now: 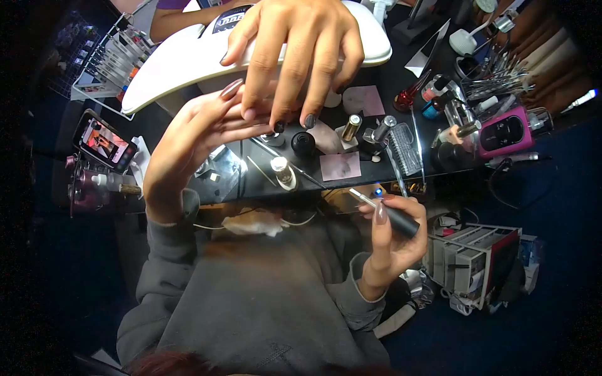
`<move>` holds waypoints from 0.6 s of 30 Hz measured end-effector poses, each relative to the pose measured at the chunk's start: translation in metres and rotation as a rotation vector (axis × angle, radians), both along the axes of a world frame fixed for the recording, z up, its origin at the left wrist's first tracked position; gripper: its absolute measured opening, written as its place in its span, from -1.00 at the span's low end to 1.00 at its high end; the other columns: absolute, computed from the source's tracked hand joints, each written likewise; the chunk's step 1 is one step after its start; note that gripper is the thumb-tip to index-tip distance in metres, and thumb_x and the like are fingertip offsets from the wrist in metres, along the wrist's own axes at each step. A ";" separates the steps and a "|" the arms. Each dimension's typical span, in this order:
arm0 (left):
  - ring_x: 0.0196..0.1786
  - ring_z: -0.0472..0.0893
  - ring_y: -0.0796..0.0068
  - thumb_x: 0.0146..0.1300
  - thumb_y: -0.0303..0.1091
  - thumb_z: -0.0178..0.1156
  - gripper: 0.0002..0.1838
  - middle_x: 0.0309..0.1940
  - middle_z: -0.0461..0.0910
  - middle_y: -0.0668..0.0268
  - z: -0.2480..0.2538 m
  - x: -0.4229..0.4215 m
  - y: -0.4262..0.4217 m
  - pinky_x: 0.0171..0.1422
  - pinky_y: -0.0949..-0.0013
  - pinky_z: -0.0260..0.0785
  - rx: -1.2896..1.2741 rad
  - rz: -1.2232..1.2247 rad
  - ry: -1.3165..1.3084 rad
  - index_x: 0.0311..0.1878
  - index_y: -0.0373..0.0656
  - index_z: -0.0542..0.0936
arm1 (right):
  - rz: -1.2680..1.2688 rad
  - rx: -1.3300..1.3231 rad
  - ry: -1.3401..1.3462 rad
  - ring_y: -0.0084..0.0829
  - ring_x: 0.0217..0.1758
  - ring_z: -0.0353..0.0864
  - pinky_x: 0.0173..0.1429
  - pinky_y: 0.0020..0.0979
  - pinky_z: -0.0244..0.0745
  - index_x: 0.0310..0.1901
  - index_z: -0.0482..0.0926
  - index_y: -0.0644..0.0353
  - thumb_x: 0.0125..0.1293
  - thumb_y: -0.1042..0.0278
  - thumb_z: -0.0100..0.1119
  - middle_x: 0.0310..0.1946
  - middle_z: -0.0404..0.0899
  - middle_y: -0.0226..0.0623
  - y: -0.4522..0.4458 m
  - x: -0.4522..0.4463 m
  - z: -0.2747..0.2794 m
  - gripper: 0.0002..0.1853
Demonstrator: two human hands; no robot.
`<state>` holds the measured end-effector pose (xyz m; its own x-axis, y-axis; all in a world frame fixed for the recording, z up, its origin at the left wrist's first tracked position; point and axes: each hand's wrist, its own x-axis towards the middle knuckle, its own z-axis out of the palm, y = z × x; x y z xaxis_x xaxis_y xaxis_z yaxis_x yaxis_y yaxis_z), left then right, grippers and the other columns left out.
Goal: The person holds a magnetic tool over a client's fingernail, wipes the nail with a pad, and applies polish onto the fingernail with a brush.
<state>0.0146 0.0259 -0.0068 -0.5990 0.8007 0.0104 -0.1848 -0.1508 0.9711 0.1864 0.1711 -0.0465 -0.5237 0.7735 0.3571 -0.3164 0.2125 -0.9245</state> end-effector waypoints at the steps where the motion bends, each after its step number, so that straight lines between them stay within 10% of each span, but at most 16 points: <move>1: -0.04 0.56 0.48 0.36 -0.21 0.00 -0.57 -0.08 0.54 0.14 -0.002 0.006 -0.004 0.11 0.48 0.38 0.019 0.079 0.083 0.09 -0.42 0.44 | -0.024 0.003 -0.003 -0.42 -0.37 0.55 -0.25 -0.53 0.45 -0.25 0.39 0.35 0.10 0.54 0.12 -0.42 0.46 -0.18 0.001 0.002 -0.003 -0.81; 4: 0.01 0.56 0.34 0.28 -0.40 0.02 -0.62 -0.02 0.54 0.04 0.023 0.035 -0.035 0.15 0.38 0.34 -0.312 0.309 0.471 0.11 -0.42 0.43 | -0.121 0.011 -0.002 -0.47 -0.41 0.54 -0.28 -0.55 0.44 -0.24 0.38 0.32 0.11 0.56 0.15 -0.43 0.46 -0.21 0.004 0.010 -0.012 -0.80; 8: 0.21 0.40 0.04 0.28 0.25 -0.30 -0.22 0.09 0.44 -0.07 0.024 0.038 -0.044 0.32 0.02 0.12 -0.049 0.463 1.298 0.25 -0.32 0.28 | -0.248 0.010 -0.012 -0.52 -0.45 0.52 -0.31 -0.58 0.42 -0.21 0.36 0.27 0.14 0.58 0.18 -0.44 0.48 -0.26 0.003 0.023 -0.025 -0.78; 10: 0.27 0.30 -0.07 0.27 -0.06 0.03 -0.42 0.07 0.45 -0.07 0.033 0.031 -0.031 0.33 -0.07 0.04 0.012 0.365 1.444 0.13 -0.40 0.36 | -0.258 0.036 -0.026 -0.54 -0.44 0.53 -0.32 -0.60 0.42 -0.20 0.37 0.27 0.16 0.58 0.17 -0.44 0.48 -0.26 0.001 0.026 -0.029 -0.79; 12: 0.30 0.28 0.03 0.15 0.44 -0.29 -0.09 0.19 0.34 -0.04 0.007 0.022 -0.020 0.33 -0.09 0.04 0.206 0.570 1.469 0.29 -0.21 0.25 | -0.301 0.032 -0.011 -0.55 -0.42 0.53 -0.33 -0.63 0.41 -0.19 0.38 0.28 0.15 0.58 0.17 -0.41 0.50 -0.24 -0.003 0.028 -0.029 -0.79; 13: 0.29 0.26 -0.09 0.15 0.28 0.00 -0.18 0.13 0.36 -0.13 0.000 0.016 -0.030 0.37 -0.15 -0.09 0.390 0.389 1.261 0.18 -0.35 0.32 | -0.268 0.075 0.000 -0.55 -0.39 0.54 -0.35 -0.64 0.41 -0.13 0.40 0.31 0.18 0.54 0.15 -0.38 0.52 -0.22 -0.005 0.029 -0.029 -0.77; 16: 0.43 -0.01 0.03 0.16 0.46 -0.43 -0.11 0.35 0.06 -0.03 0.008 0.032 -0.074 0.44 -0.12 -0.29 0.464 0.282 0.887 0.39 0.00 0.10 | -0.162 0.084 -0.043 -0.55 -0.37 0.55 -0.36 -0.64 0.41 -0.06 0.41 0.34 0.24 0.49 0.09 -0.37 0.53 -0.22 -0.009 0.026 -0.023 -0.75; 18: 0.25 0.28 -0.20 0.22 0.33 -0.23 -0.09 0.12 0.33 -0.26 0.012 0.064 -0.097 0.38 -0.17 -0.09 0.388 0.348 0.559 0.16 -0.53 0.26 | -0.146 0.088 -0.143 -0.63 -0.44 0.53 -0.41 -0.68 0.36 -0.04 0.45 0.32 0.28 0.44 0.06 -0.46 0.53 -0.36 -0.012 0.016 -0.016 -0.75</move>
<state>0.0781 -0.0711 0.0048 -0.6392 0.4441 0.6279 0.4391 -0.4595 0.7720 0.2025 0.1587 -0.0626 -0.4585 0.8138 0.3571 -0.1438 0.3286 -0.9335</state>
